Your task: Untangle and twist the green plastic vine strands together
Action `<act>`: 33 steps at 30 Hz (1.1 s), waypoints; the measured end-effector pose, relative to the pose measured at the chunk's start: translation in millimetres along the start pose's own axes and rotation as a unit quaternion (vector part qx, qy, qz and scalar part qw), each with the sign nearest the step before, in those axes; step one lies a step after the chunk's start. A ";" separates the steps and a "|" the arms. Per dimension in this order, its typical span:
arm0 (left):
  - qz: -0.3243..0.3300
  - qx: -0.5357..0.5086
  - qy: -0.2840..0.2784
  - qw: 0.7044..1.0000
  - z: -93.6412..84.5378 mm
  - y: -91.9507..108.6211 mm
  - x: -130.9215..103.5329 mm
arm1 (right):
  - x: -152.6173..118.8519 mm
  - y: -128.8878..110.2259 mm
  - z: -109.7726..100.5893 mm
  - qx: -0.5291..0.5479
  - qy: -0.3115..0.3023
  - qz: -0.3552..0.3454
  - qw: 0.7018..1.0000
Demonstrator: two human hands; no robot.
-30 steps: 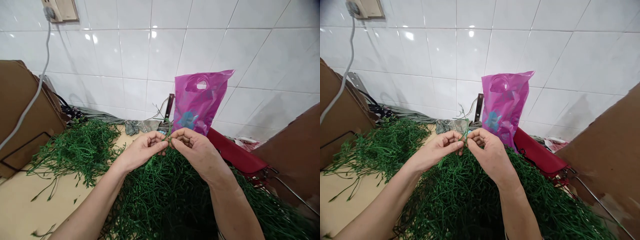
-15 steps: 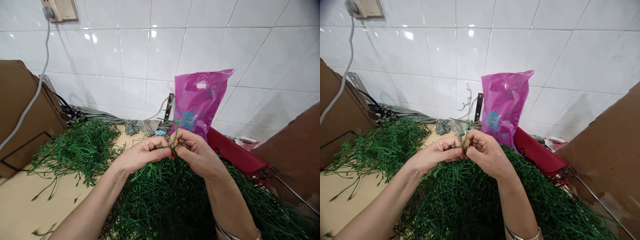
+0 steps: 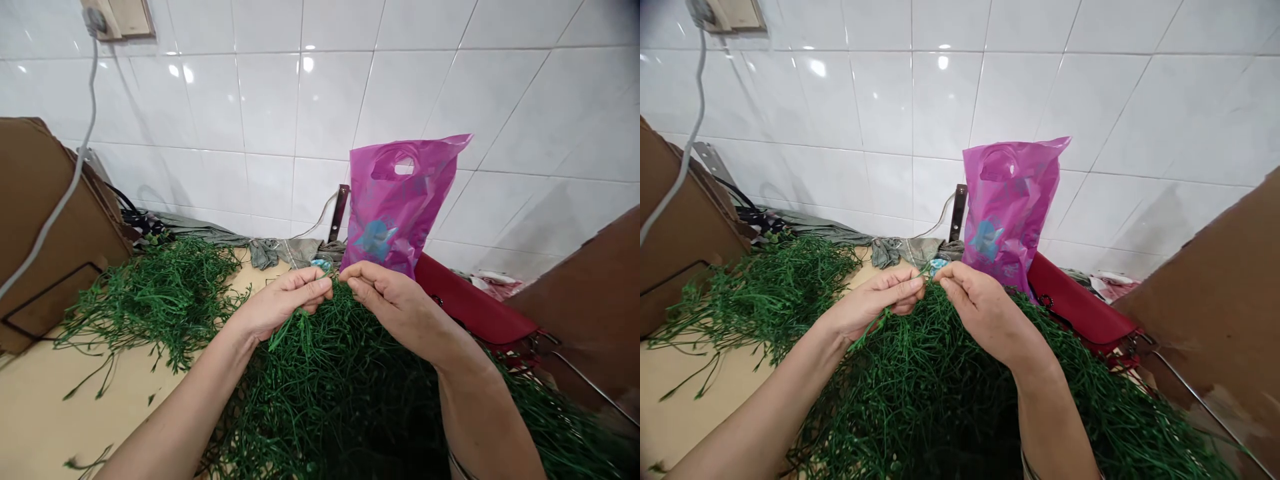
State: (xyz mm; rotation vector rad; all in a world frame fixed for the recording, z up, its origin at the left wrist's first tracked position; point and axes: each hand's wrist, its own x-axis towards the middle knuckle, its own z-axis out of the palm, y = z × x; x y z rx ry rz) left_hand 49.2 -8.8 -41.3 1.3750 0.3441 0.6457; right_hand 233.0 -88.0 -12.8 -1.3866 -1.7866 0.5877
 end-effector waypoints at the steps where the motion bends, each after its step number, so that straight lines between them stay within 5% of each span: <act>1: 0.001 -0.016 -0.010 1.000 0.1 0.8 -0.8 | -1.7 -1.4 -1.4 -0.018 -0.004 -0.009 1.000; 9: 0.013 -0.128 -0.082 0.988 9.6 8.2 -12.3 | -2.9 3.7 0.3 0.228 -0.136 -0.076 0.961; 13: 0.033 0.042 -0.025 0.998 6.2 15.5 -11.5 | 0.5 -1.2 1.2 0.093 -0.038 -0.063 0.993; 17: 0.053 0.229 0.065 0.970 3.8 16.7 -7.8 | -2.4 -13.6 5.5 -0.020 0.016 -0.041 0.999; 25: 0.109 0.319 0.119 0.934 5.3 10.2 -2.6 | -4.4 -18.1 21.8 -0.156 0.122 -0.051 0.979; 33: 0.085 0.284 0.066 0.953 5.1 17.0 -7.8 | -10.4 -25.9 24.4 -0.158 0.020 -0.001 0.987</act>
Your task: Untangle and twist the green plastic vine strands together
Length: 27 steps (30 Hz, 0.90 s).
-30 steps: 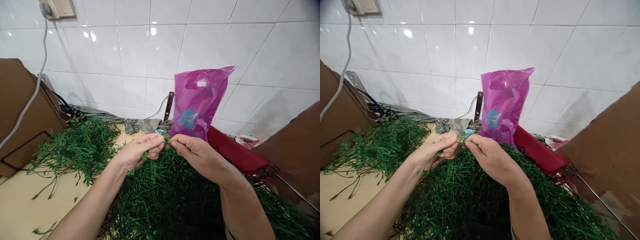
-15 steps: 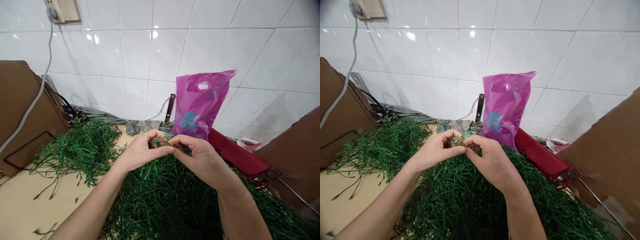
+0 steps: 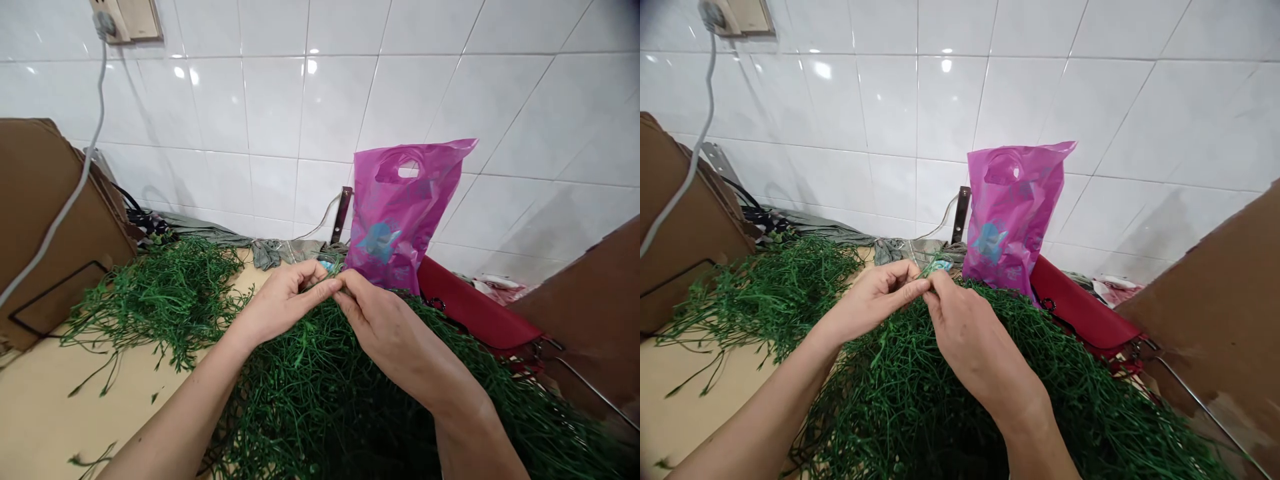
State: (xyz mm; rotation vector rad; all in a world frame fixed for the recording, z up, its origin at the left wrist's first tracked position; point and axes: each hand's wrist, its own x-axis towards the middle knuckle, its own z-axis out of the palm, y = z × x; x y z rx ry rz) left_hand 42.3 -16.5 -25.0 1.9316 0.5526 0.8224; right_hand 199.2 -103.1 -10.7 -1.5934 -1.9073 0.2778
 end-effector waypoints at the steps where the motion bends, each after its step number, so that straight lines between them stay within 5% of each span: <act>1: 0.006 -0.021 -0.015 1.000 0.1 -0.6 0.1 | -0.1 -0.2 -2.7 0.014 -0.013 -0.006 1.000; 5: 0.016 -0.220 -0.085 0.972 3.1 -3.8 -1.5 | 4.3 6.2 -9.5 0.180 -0.069 -0.073 0.979; 10: 0.005 -0.390 -0.120 0.913 3.8 -0.2 -6.9 | 10.6 21.8 12.3 0.434 -0.096 -0.114 0.889; 12: 0.016 -0.444 -0.108 0.889 3.7 1.6 -6.1 | 10.8 24.1 21.4 0.514 -0.076 -0.123 0.846; 14: 0.027 -0.477 -0.057 0.877 5.5 0.8 -2.9 | 9.8 24.3 21.5 0.541 -0.051 -0.107 0.833; 17: 0.025 -0.428 0.031 0.903 10.6 -5.9 4.1 | 6.6 27.4 1.8 0.430 -0.071 -0.061 0.898; 21: -0.006 -0.300 0.110 0.948 14.0 -15.1 9.4 | -0.4 40.3 -34.2 0.154 -0.104 -0.012 0.983; 25: -0.061 -0.308 0.113 0.943 15.4 -16.2 9.6 | -4.0 41.1 -42.3 0.046 0.046 0.052 0.997; 27: -0.082 -0.347 0.113 0.927 18.1 -14.7 9.4 | -2.4 32.4 -35.9 0.064 0.065 0.047 0.995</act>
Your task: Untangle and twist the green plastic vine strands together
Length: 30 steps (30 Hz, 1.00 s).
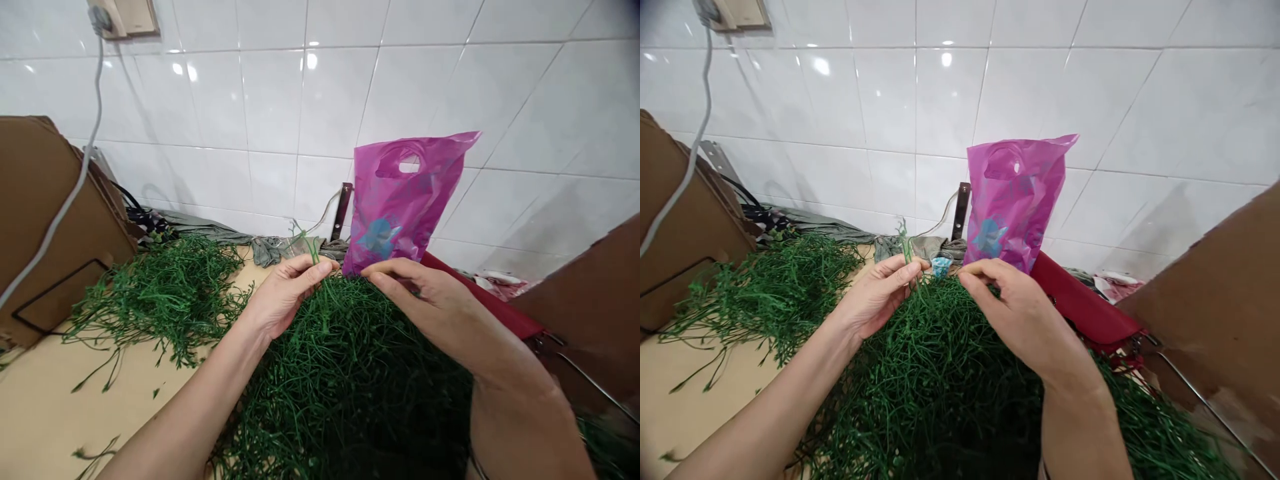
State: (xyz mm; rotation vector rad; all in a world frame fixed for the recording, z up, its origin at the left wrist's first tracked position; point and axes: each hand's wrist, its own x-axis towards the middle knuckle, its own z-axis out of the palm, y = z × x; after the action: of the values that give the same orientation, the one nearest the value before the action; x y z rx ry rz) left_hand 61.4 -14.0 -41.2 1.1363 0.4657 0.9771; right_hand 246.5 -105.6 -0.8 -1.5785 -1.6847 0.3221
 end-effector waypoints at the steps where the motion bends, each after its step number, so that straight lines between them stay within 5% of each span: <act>1: -0.011 -0.011 0.002 1.000 1.7 -0.4 -0.6 | 0.4 -4.8 5.2 0.020 -0.005 -0.011 1.000; 8: 0.012 0.010 -0.010 1.000 8.6 -0.1 -3.1 | 6.4 -20.3 32.2 0.105 -0.042 -0.052 0.992; 14: -0.005 0.028 -0.022 0.999 2.9 2.2 -2.1 | 9.5 -16.4 26.7 0.086 -0.025 -0.027 0.996; 30: 0.105 0.151 -0.030 0.983 2.7 0.6 -1.3 | 1.2 -14.1 24.1 0.015 -0.006 -0.048 0.999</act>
State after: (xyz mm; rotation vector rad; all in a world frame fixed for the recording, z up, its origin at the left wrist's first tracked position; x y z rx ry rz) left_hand 62.5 -16.4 -39.8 1.5081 0.4624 1.0745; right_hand 220.0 -99.5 -7.0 -1.4703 -1.7512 0.3078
